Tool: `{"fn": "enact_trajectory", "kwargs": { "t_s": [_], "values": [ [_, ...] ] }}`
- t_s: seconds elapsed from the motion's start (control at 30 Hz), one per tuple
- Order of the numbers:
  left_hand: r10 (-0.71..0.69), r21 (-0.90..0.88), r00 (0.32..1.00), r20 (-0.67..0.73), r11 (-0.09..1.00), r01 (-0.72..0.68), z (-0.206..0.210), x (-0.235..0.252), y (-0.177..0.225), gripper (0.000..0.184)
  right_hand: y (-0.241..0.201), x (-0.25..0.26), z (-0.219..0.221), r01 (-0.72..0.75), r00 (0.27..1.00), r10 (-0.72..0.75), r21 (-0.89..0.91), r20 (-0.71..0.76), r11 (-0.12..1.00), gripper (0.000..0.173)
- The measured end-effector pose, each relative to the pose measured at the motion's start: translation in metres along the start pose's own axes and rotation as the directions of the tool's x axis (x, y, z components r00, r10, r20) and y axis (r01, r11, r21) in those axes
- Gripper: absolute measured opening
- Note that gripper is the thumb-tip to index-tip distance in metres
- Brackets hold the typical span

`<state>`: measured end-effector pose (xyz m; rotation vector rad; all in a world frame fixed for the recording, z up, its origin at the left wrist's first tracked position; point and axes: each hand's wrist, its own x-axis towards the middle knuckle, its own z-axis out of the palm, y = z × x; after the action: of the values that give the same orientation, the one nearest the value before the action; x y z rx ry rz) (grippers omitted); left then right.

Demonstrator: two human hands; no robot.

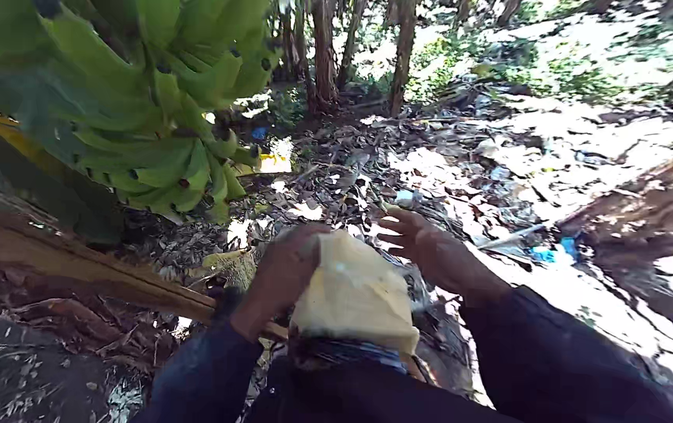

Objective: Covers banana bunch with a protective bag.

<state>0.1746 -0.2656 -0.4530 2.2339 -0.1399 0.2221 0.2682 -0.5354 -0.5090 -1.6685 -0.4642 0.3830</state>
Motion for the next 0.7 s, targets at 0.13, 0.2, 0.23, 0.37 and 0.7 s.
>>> {"fn": "enact_trajectory", "kwargs": {
  "t_s": [0.13,0.2,0.23,0.37,0.7],
  "values": [
    [0.090,0.013,0.985,-0.145,0.996,-0.089,-0.015,0.016,0.006,0.030,0.021,-0.024,-0.002,-0.075,0.948,-0.023,0.292,0.318,0.953,0.061],
    [0.112,0.035,0.977,-0.180,0.994,-0.107,-0.013,0.032,0.003,0.029,0.024,-0.029,0.007,-0.055,0.970,-0.013,0.270,0.242,0.961,0.022],
    [0.128,0.086,0.969,-0.210,0.990,-0.112,-0.011,0.042,-0.001,0.034,0.024,-0.028,0.011,-0.038,0.989,0.002,0.238,0.149,0.971,0.014],
    [0.161,0.342,0.943,-0.290,0.938,-0.055,0.002,0.042,-0.005,0.090,0.010,-0.016,0.009,0.065,0.968,-0.007,0.222,-0.250,0.973,0.010],
    [-0.577,-0.366,0.815,0.049,0.749,0.552,0.033,0.007,-0.082,0.043,-0.016,0.087,0.040,-0.116,0.993,0.095,-0.438,-0.071,0.891,0.047]
  ]
}}
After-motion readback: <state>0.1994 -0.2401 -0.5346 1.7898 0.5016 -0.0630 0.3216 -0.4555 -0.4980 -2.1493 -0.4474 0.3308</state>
